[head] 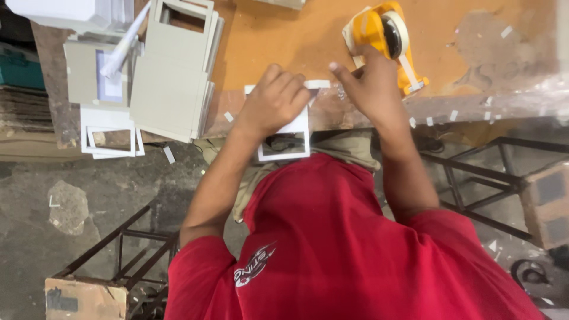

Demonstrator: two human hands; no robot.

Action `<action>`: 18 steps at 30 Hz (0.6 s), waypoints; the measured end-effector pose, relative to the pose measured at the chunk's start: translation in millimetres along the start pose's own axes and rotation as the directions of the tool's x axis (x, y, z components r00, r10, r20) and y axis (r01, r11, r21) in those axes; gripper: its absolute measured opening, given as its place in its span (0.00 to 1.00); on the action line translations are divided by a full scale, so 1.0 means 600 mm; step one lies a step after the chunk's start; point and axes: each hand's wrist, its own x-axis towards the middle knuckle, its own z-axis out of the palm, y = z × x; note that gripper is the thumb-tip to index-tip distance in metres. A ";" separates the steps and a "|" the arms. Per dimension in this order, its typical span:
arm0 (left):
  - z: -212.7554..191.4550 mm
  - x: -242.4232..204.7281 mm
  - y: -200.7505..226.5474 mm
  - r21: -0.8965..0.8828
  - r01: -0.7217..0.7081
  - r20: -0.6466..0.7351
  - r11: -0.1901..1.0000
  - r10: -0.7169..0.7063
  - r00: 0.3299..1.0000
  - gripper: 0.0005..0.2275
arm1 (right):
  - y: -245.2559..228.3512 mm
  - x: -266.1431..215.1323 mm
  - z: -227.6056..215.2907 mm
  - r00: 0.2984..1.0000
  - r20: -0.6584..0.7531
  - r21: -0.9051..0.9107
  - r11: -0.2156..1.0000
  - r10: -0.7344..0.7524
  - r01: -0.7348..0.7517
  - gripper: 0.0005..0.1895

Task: The person assembles white rectangular frames by folding and taping edges with a handheld tape dispenser. They repeatedly pick frames from a stack, fold the flaps, apply tape to secure corners, and set the finished frames aside on the table.

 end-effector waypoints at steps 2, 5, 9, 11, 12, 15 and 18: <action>0.001 -0.014 -0.014 -0.038 0.143 -0.002 0.989 -0.143 0.990 0.06 | 0.028 0.004 0.007 0.995 -0.047 -0.064 0.994 -0.088 0.085 0.19; 0.026 -0.037 -0.043 -0.130 0.437 0.032 0.890 -0.437 0.899 0.06 | 0.067 -0.002 0.043 0.993 -0.086 -0.030 0.997 -0.080 0.077 0.16; 0.086 -0.067 -0.080 -0.195 0.725 0.128 0.660 -0.716 0.686 0.04 | 0.098 -0.017 0.099 0.964 -0.098 -0.020 0.969 -0.246 0.245 0.09; 0.111 -0.080 -0.091 -0.103 0.700 0.094 0.707 -0.694 0.714 0.14 | 0.106 -0.012 0.109 0.951 -0.155 0.022 0.962 -0.267 0.273 0.07; 0.121 -0.086 -0.093 -0.055 0.688 0.080 0.723 -0.684 0.725 0.20 | 0.109 -0.008 0.111 0.961 -0.179 0.083 0.970 -0.212 0.229 0.07; 0.143 -0.101 -0.082 0.095 0.682 0.111 0.725 -0.689 0.716 0.22 | 0.118 -0.002 0.114 0.964 -0.216 0.139 0.972 -0.156 0.188 0.05; 0.144 -0.109 -0.078 0.117 0.671 0.194 0.732 -0.679 0.708 0.13 | 0.120 0.004 0.117 0.959 -0.227 0.152 0.966 -0.171 0.209 0.05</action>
